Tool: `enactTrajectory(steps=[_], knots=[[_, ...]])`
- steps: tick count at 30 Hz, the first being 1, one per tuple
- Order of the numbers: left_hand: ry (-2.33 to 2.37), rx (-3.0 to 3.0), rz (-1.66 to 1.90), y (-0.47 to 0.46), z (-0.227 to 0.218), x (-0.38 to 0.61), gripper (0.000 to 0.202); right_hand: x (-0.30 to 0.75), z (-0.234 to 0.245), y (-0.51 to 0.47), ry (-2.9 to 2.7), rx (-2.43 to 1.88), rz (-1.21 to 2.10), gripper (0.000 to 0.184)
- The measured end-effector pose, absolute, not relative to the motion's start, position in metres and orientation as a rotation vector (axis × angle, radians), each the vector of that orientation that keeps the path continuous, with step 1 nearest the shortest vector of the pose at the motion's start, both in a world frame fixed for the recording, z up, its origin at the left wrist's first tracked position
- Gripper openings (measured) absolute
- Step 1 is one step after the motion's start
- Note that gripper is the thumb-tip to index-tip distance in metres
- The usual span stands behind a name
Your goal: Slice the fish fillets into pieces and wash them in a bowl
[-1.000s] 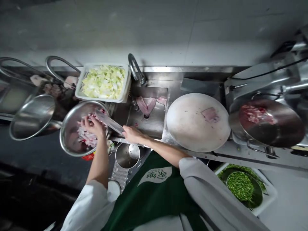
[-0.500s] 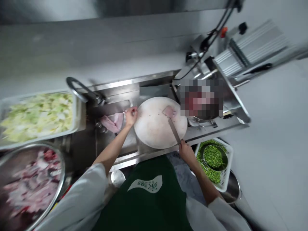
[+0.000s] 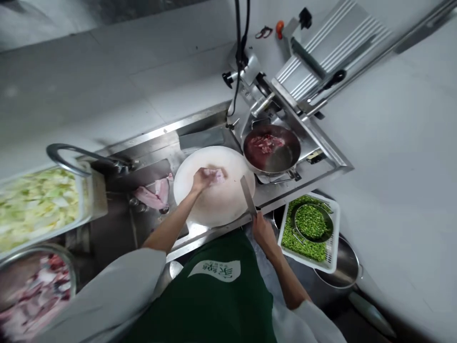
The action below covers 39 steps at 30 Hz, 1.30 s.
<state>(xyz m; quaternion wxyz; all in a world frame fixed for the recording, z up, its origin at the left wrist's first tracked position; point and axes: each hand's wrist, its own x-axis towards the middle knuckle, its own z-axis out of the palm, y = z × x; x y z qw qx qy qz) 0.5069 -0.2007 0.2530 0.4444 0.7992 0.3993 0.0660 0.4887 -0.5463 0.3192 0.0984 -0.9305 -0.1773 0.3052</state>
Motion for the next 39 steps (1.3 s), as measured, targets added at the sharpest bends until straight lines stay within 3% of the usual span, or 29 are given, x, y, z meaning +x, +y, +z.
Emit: enactTrajectory(steps=[6,12,18,27,30,34,39], knots=[[1.231,1.661,0.369,-0.218,0.238,0.368,0.041,0.501,0.331,-0.432,-0.942,-2.665,0.986,0.034],[1.129,1.359,0.528,-0.236,0.221,0.349,0.026,0.484,0.330,-0.371,-1.135,-2.654,0.999,0.036],[1.098,1.242,0.596,-0.241,0.210,0.354,0.021,0.488,0.356,-0.345,-1.086,-2.716,0.564,0.043],[1.043,1.420,0.515,-0.237,0.211,0.351,0.017,0.477,0.330,-0.395,-1.117,-2.788,1.037,0.031],[1.047,1.472,0.564,-0.234,0.215,0.338,0.018,0.479,0.350,-0.403,-1.134,-2.833,0.951,0.030],[1.103,1.646,0.849,-0.229,0.226,0.318,0.015,0.474,0.362,-0.367,-1.073,-2.791,0.615,0.042],[0.650,2.083,0.653,-0.228,0.227,0.330,0.012,0.467,0.330,-0.340,-1.097,-2.735,0.885,0.035]])
